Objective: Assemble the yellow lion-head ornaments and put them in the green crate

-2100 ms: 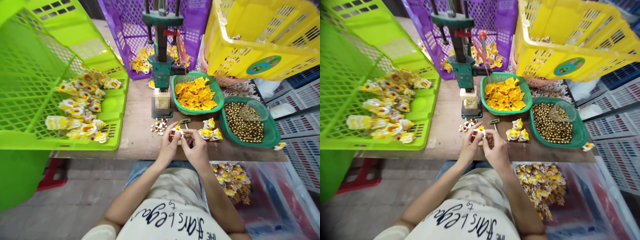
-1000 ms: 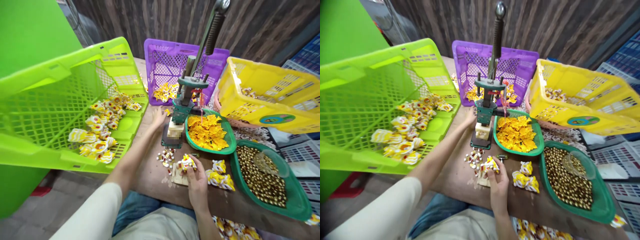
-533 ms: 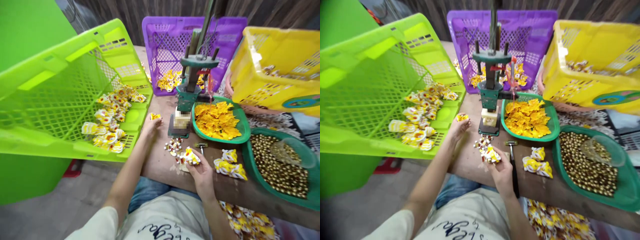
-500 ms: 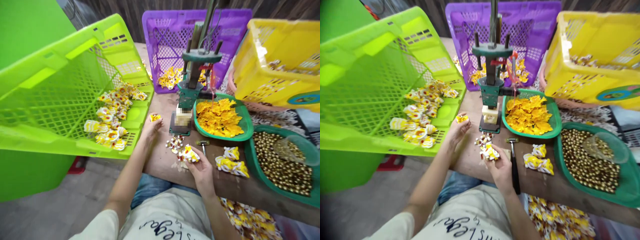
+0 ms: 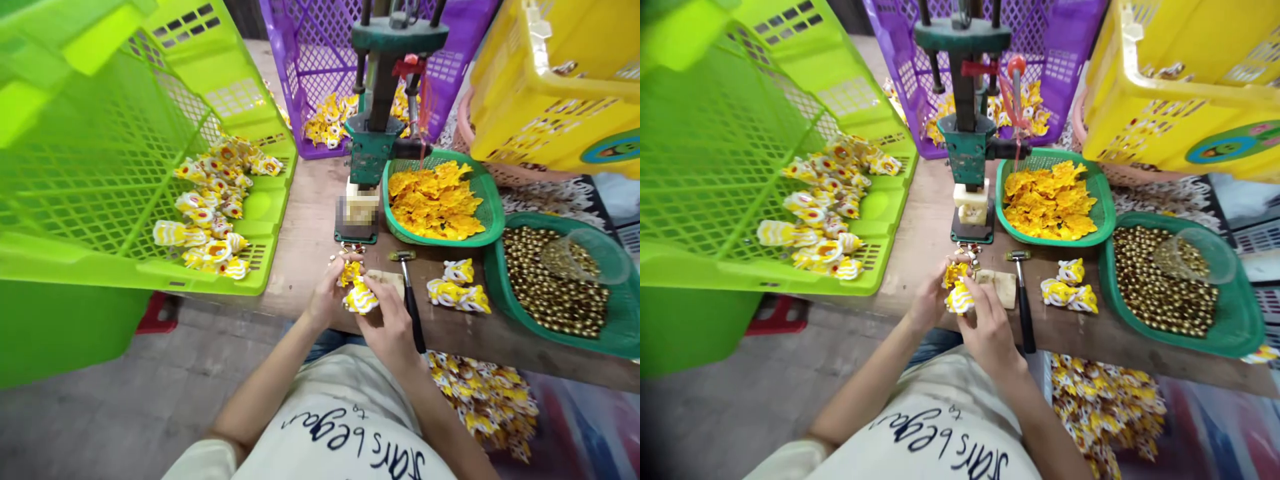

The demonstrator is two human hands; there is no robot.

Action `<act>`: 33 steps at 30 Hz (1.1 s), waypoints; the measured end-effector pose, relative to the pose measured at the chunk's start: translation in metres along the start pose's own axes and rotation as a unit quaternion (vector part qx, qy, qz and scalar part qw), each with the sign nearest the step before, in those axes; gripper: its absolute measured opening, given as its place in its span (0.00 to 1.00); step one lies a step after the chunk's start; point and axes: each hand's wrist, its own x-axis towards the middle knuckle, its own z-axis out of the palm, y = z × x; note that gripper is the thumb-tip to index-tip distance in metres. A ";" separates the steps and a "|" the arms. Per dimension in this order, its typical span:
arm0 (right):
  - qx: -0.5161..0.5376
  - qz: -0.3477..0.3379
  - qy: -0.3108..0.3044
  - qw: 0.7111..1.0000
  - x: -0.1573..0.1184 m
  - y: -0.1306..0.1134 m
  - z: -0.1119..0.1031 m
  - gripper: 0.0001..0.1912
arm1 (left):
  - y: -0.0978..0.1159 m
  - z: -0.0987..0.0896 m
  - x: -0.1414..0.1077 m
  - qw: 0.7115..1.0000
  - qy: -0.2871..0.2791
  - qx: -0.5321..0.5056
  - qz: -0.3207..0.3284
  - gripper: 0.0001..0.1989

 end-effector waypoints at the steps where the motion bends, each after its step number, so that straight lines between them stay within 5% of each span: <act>1: -0.003 0.001 -0.007 1.000 -0.001 0.001 0.000 0.33 | -0.001 0.002 -0.001 1.000 -0.008 0.011 0.000 0.19; 16: 0.075 0.029 -0.150 0.985 0.007 0.017 -0.035 0.23 | -0.013 0.018 -0.007 0.998 -0.030 0.048 -0.034 0.19; 19: 0.048 -0.001 -0.119 0.992 0.005 0.017 -0.029 0.22 | -0.018 0.022 -0.010 0.998 -0.023 0.046 -0.029 0.20; 24: -0.019 -0.026 0.053 0.998 -0.012 0.015 0.000 0.27 | -0.017 0.027 -0.009 1.000 -0.024 0.017 -0.007 0.19; 26: -0.019 -0.026 0.040 0.999 -0.012 0.019 0.000 0.30 | -0.015 0.025 -0.004 1.000 -0.025 0.004 -0.010 0.19; 30: 0.018 0.001 -0.131 0.991 0.030 0.048 -0.030 0.28 | -0.012 0.013 0.012 0.999 -0.011 -0.044 -0.016 0.20; 33: -0.056 0.092 -0.102 0.989 0.092 0.087 -0.054 0.17 | -0.014 0.008 0.019 0.996 -0.005 -0.085 -0.029 0.19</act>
